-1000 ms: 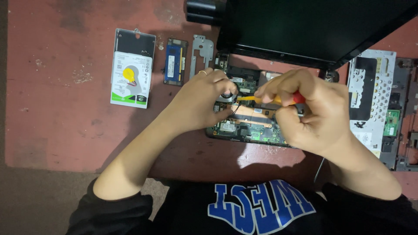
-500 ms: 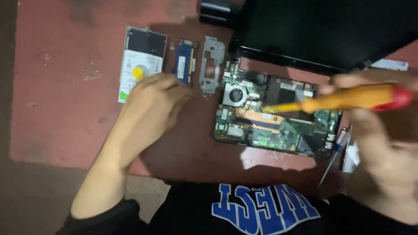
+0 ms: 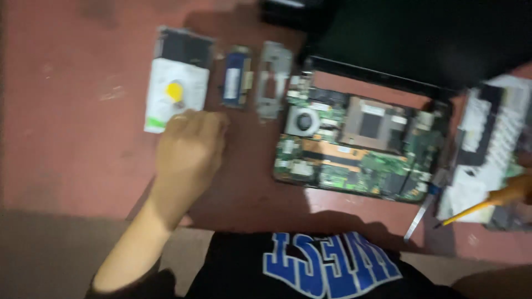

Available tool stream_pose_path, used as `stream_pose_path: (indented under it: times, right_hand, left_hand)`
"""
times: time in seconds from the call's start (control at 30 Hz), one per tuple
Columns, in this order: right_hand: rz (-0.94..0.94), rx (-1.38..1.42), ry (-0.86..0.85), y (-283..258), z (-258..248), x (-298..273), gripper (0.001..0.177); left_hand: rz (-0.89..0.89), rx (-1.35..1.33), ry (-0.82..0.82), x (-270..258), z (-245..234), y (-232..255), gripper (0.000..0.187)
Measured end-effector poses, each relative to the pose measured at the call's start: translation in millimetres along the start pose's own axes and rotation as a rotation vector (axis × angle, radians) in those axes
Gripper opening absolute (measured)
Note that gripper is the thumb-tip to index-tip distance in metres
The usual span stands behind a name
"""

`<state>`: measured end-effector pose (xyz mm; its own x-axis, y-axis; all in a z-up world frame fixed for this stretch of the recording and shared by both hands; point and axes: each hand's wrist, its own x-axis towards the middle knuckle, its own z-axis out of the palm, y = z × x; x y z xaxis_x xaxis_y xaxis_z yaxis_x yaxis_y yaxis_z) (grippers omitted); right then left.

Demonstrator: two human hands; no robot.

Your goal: Disassembling a laptop by removing screws and internal components using a screwdriver

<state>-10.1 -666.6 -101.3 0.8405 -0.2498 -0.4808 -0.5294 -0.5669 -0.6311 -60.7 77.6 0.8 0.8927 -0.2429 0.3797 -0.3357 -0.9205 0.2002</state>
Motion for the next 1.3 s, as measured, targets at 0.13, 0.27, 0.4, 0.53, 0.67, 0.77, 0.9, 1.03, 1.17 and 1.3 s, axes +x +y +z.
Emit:
stream_pose_path:
  times: [0.13,0.27,0.4,0.53,0.67,0.77,0.9,1.03,1.17,1.3]
  right_hand:
    - [0.106,-0.122,0.176,-207.8,100.7,-157.8,0.032]
    - [-0.157,-0.36,0.109,-267.0,127.3,-197.3,0.046]
    - [-0.306,-0.411,0.1,-249.1,134.1,-185.2,0.036]
    - [-0.396,-0.398,0.125,-254.9,143.5,-178.6,0.037]
    - [-0.453,-0.571,0.09,-248.3,142.3,-169.0,0.033]
    - [-0.568,-0.791,0.175,-258.9,135.9,-174.0,0.032]
    - [-0.664,-0.803,0.05,-305.1,156.6,-179.8,0.036]
    - [-1.014,-0.555,-0.172,-327.9,217.2,-174.0,0.035]
    - [-0.826,-0.588,-0.389,-351.0,269.2,-172.8,0.048]
    - [-0.897,-0.63,-0.363,-351.2,282.2,-174.2,0.048]
  left_hand:
    - [-0.092,-0.106,-0.174,5.3,-7.9,12.8,0.004]
    - [-0.157,-0.065,-0.152,-1.7,-2.9,13.8,0.007]
    - [-0.145,0.059,-0.135,-2.9,-0.8,24.2,0.009]
    - [-0.097,-0.003,-0.144,18.1,-5.1,49.4,0.02]
    - [-0.084,-0.222,-0.193,35.7,-4.8,64.0,0.027]
    - [0.002,-0.279,-0.169,43.6,3.1,63.4,0.031]
    - [0.012,-0.222,-0.196,55.1,11.9,64.3,0.034]
    - [0.12,-0.042,-0.125,56.4,25.8,60.3,0.031]
    - [0.126,-0.048,-0.12,48.8,32.6,56.3,0.039]
    - [0.068,-0.207,-0.169,47.3,30.6,49.8,0.049]
